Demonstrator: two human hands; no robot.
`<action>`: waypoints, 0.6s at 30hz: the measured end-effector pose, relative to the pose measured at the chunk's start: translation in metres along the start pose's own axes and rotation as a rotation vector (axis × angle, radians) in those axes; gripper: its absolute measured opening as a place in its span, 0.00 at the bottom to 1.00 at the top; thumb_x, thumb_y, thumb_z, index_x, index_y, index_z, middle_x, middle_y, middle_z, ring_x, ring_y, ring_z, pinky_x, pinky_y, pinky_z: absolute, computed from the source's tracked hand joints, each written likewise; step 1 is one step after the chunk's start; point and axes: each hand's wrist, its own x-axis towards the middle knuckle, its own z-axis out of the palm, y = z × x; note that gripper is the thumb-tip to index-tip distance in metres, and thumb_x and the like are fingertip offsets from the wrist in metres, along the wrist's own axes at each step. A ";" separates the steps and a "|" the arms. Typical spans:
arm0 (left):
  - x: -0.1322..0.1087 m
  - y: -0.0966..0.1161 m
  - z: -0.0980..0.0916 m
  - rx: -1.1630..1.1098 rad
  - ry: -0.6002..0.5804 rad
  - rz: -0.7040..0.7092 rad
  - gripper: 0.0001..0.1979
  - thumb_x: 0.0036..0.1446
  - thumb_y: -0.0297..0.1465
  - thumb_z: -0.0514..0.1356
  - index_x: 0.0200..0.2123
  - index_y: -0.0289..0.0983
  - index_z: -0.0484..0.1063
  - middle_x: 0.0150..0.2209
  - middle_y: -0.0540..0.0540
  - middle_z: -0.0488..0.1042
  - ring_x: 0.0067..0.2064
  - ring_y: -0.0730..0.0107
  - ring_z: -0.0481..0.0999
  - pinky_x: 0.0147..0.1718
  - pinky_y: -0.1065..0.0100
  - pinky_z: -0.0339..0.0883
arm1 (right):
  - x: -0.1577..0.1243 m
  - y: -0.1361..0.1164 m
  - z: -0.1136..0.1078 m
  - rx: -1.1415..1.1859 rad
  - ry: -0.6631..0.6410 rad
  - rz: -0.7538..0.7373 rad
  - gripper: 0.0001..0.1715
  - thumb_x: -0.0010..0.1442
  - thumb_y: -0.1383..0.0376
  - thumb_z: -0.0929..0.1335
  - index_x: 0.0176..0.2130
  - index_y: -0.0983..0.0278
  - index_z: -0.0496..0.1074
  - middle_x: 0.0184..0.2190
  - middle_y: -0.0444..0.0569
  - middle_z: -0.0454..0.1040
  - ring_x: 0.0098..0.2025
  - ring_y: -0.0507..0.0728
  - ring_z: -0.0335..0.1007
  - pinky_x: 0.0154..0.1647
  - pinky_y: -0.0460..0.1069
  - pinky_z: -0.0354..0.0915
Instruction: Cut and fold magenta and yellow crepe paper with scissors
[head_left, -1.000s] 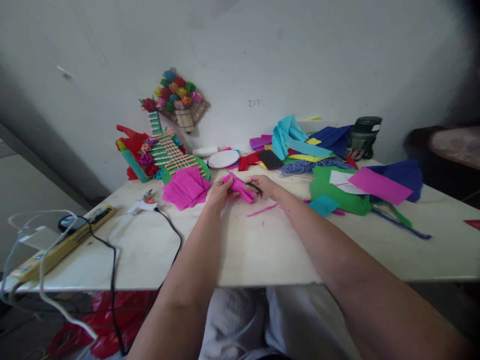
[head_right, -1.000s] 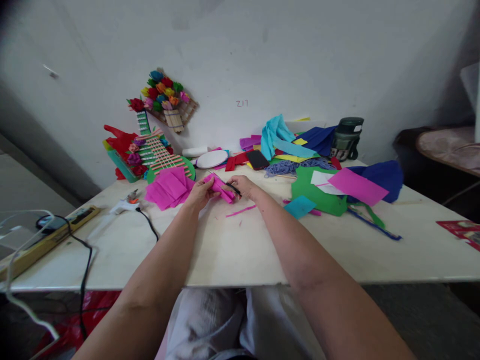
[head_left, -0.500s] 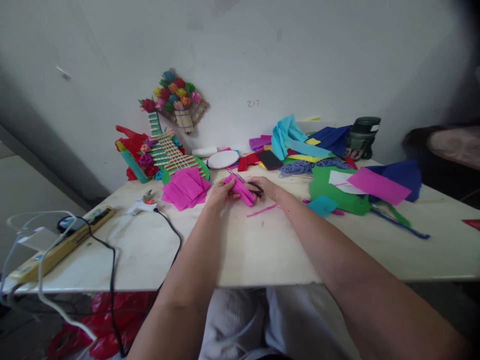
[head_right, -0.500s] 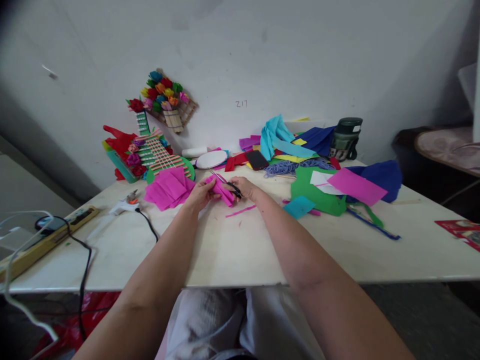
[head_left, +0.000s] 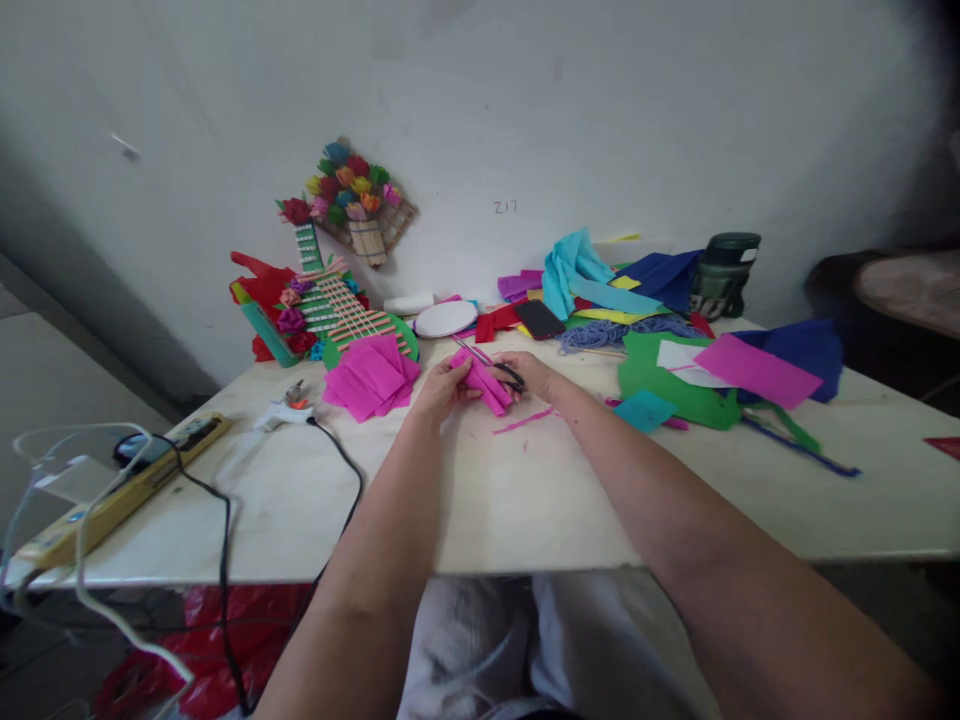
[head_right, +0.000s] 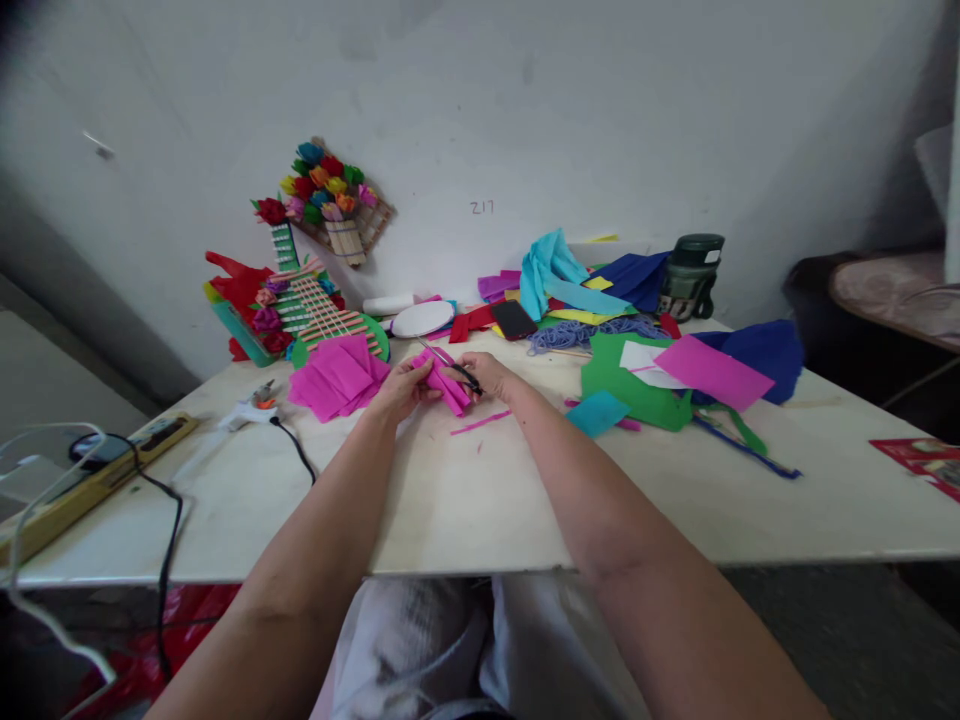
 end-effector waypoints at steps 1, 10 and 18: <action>0.000 0.000 0.000 0.000 0.001 -0.001 0.13 0.46 0.32 0.64 0.34 0.32 0.66 0.24 0.47 0.72 0.22 0.74 0.72 0.20 0.73 0.70 | -0.001 -0.002 0.001 -0.005 0.003 0.000 0.07 0.49 0.63 0.63 0.25 0.65 0.62 0.08 0.37 0.61 0.10 0.48 0.58 0.08 0.41 0.54; 0.000 0.000 -0.001 -0.004 0.022 -0.023 0.12 0.47 0.31 0.63 0.34 0.31 0.66 0.24 0.47 0.73 0.21 0.74 0.72 0.19 0.73 0.70 | -0.002 -0.001 0.002 -0.051 0.035 -0.029 0.12 0.45 0.60 0.67 0.27 0.66 0.64 0.09 0.38 0.63 0.10 0.48 0.57 0.08 0.42 0.53; 0.000 -0.001 -0.002 0.008 0.023 -0.031 0.12 0.47 0.32 0.63 0.34 0.32 0.67 0.22 0.48 0.72 0.19 0.75 0.71 0.18 0.74 0.69 | 0.001 0.004 0.000 0.017 0.057 -0.039 0.14 0.44 0.58 0.68 0.26 0.66 0.64 0.09 0.37 0.62 0.10 0.49 0.58 0.09 0.43 0.55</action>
